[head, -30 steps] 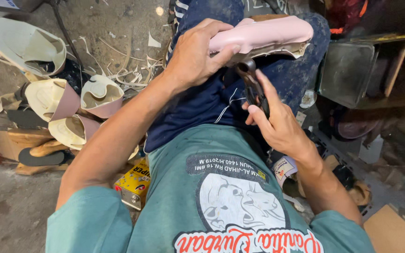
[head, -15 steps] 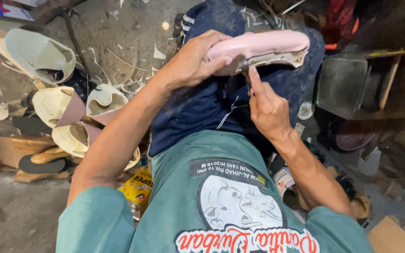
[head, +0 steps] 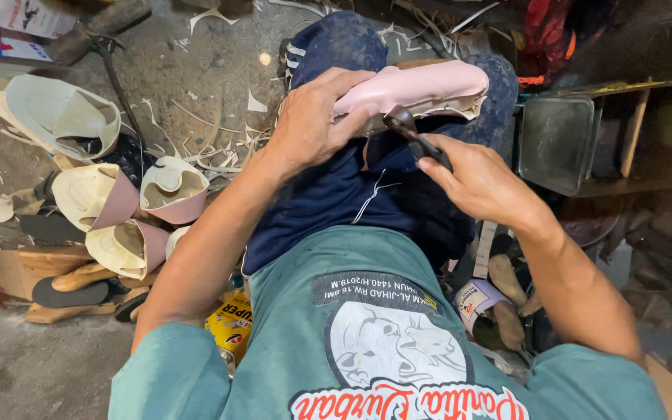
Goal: The person holds a pink slip-on shoe on their lap and uses pliers to pull out nails from the sole. They then use a hammer to tap the shoe, likely to secure the sole or adjust the fit.
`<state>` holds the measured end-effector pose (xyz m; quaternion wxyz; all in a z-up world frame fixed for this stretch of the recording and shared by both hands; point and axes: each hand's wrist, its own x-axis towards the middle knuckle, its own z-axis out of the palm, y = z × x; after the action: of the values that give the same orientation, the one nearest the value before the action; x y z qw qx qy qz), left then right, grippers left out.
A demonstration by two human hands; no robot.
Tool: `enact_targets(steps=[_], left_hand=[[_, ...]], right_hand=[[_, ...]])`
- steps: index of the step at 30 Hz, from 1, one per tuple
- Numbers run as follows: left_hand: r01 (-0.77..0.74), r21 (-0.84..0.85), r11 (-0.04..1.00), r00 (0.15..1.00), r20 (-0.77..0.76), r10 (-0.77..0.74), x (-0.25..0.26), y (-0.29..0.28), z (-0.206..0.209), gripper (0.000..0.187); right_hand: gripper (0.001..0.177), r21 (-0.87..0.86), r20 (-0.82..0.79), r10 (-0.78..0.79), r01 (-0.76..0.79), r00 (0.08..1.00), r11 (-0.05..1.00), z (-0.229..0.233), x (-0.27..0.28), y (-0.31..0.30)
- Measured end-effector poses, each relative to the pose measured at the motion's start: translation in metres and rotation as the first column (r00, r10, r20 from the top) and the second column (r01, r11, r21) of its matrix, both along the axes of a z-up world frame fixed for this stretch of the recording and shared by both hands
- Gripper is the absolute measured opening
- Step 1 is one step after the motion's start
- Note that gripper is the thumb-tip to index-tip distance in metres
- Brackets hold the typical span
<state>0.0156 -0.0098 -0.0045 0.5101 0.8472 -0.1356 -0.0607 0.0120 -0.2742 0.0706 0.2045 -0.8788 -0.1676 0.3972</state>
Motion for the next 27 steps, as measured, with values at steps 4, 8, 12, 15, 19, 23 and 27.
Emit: enact_targets(steps=[4, 8, 12, 15, 19, 23, 27], left_hand=[[0.007, 0.061, 0.998, 0.998, 0.054, -0.011, 0.003, 0.002, -0.009, 0.043], [0.029, 0.085, 0.996, 0.998, 0.046, -0.033, -0.003, -0.001, -0.006, 0.043], [0.005, 0.101, 0.995, 1.000, 0.025, -0.008, -0.010, -0.011, 0.004, 0.043], [-0.091, 0.157, 0.983, 0.982, -0.152, 0.115, -0.006, -0.025, 0.007, 0.054], [-0.214, 0.252, 0.944, 0.960, -0.124, 0.251, -0.001, -0.029, 0.003, 0.046], [-0.165, 0.226, 0.960, 0.981, -0.059, 0.183, 0.010, -0.020, -0.007, 0.045], [-0.013, 0.135, 0.991, 0.996, -0.085, 0.025, 0.020, -0.010, -0.007, 0.048]], right_hand=[[0.033, 0.027, 0.368, -0.003, -0.007, 0.930, 1.000, -0.044, -0.025, -0.012], [0.021, 0.016, 0.569, -0.009, 0.000, 0.823, 1.000, -0.059, -0.045, -0.011], [0.029, 0.085, 0.117, -0.155, 0.146, 0.981, 0.986, -0.041, -0.039, -0.005], [0.025, 0.055, 0.060, -0.179, 0.176, 0.982, 0.983, -0.034, -0.036, 0.001], [0.017, 0.158, -0.110, -0.174, 0.190, 0.979, 0.969, -0.034, -0.027, 0.000], [0.053, 0.099, -0.263, -0.283, 0.318, 0.922, 0.943, 0.001, -0.039, 0.013], [0.061, 0.520, 0.447, -0.359, 0.088, 0.819, 0.850, -0.046, -0.062, 0.005]])
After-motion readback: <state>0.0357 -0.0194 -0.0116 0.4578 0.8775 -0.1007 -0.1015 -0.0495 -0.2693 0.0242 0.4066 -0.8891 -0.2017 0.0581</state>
